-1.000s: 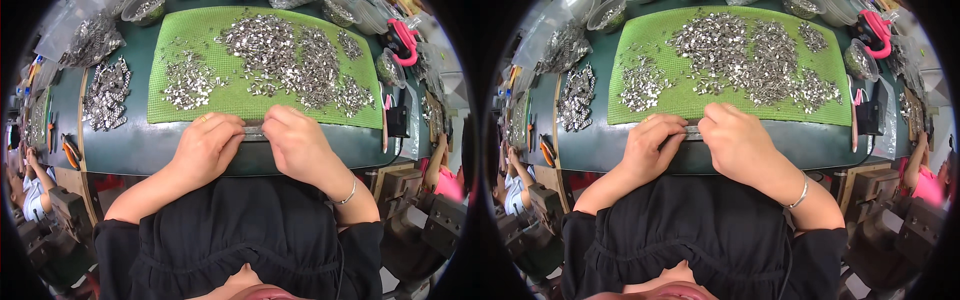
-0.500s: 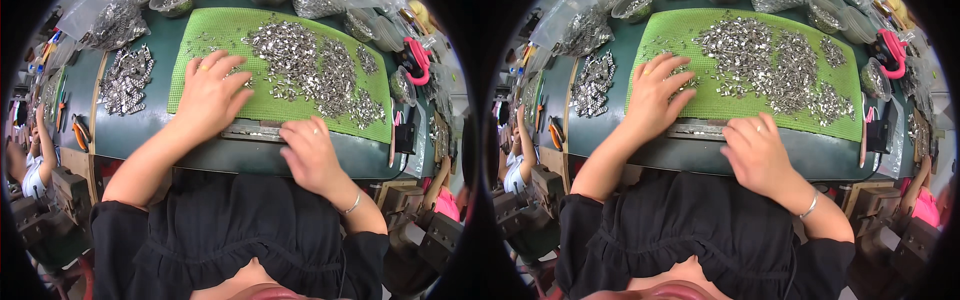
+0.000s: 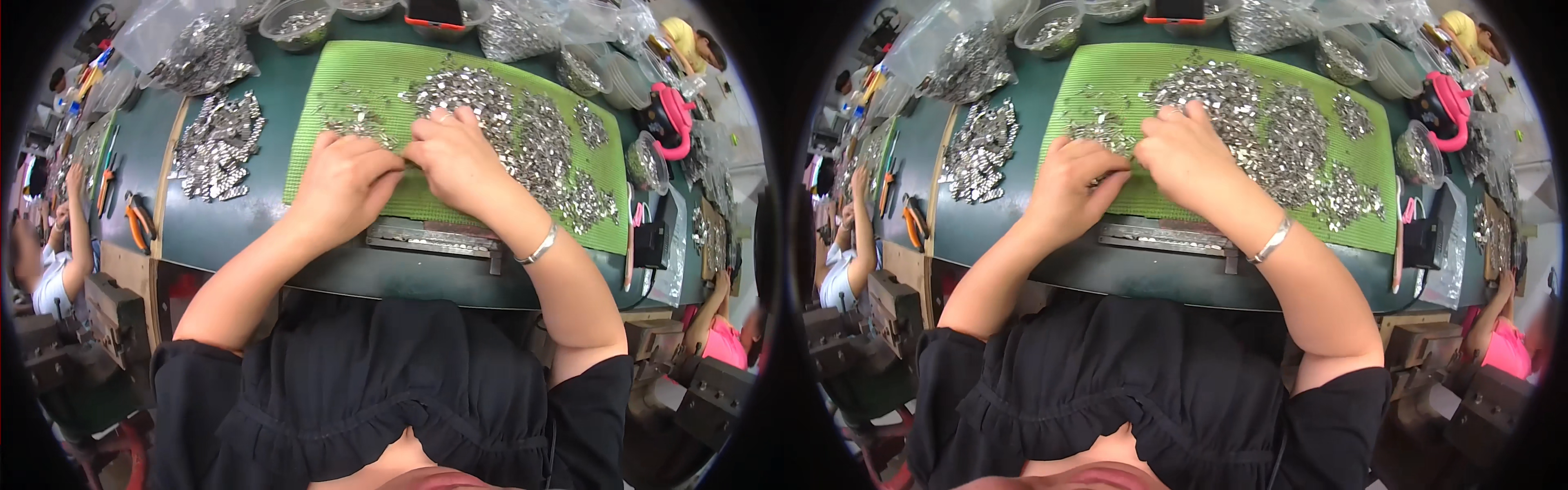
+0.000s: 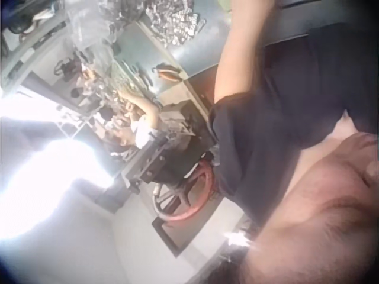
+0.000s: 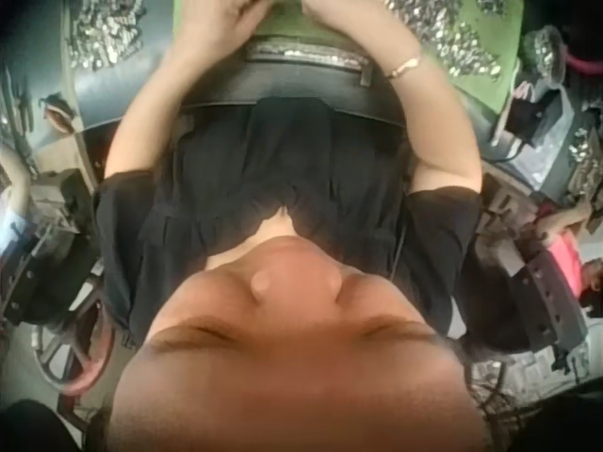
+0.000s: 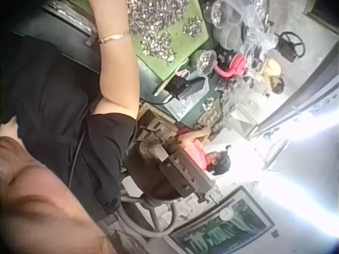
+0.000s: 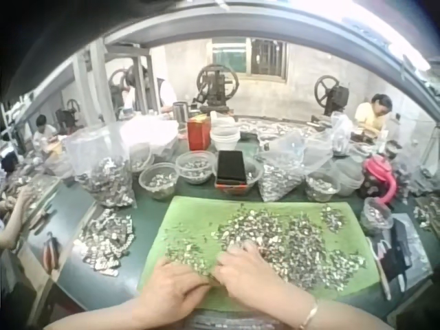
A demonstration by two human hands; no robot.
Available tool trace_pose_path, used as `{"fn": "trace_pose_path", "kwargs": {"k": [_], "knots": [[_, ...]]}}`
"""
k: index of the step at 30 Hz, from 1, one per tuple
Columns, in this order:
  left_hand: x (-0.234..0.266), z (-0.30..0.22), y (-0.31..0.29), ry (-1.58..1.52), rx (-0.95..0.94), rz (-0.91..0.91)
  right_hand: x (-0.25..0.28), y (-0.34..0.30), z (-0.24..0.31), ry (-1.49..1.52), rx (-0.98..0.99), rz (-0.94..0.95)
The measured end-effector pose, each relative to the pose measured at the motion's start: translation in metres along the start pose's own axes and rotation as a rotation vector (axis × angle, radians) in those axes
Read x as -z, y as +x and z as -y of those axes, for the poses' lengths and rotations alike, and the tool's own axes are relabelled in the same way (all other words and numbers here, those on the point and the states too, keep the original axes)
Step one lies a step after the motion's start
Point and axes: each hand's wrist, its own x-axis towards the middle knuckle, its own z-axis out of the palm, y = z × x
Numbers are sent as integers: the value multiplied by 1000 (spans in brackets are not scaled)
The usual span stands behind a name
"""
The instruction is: Placing small metal components into a jig for assembly.
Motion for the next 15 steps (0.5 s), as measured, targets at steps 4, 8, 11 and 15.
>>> {"fn": "trace_pose_path", "kwargs": {"k": [4,8,11,15], "knots": [[11,-13,-14,-211,179,-31,-5,6,-3,-22,30,7],[13,-28,-20,-431,220,24,2,5,-1,-112,25,56],[7,-39,-26,-574,301,-51,-2,3,-2,-126,90,-41],[0,-39,-31,-561,178,91,8,-16,12,48,51,-77]]}}
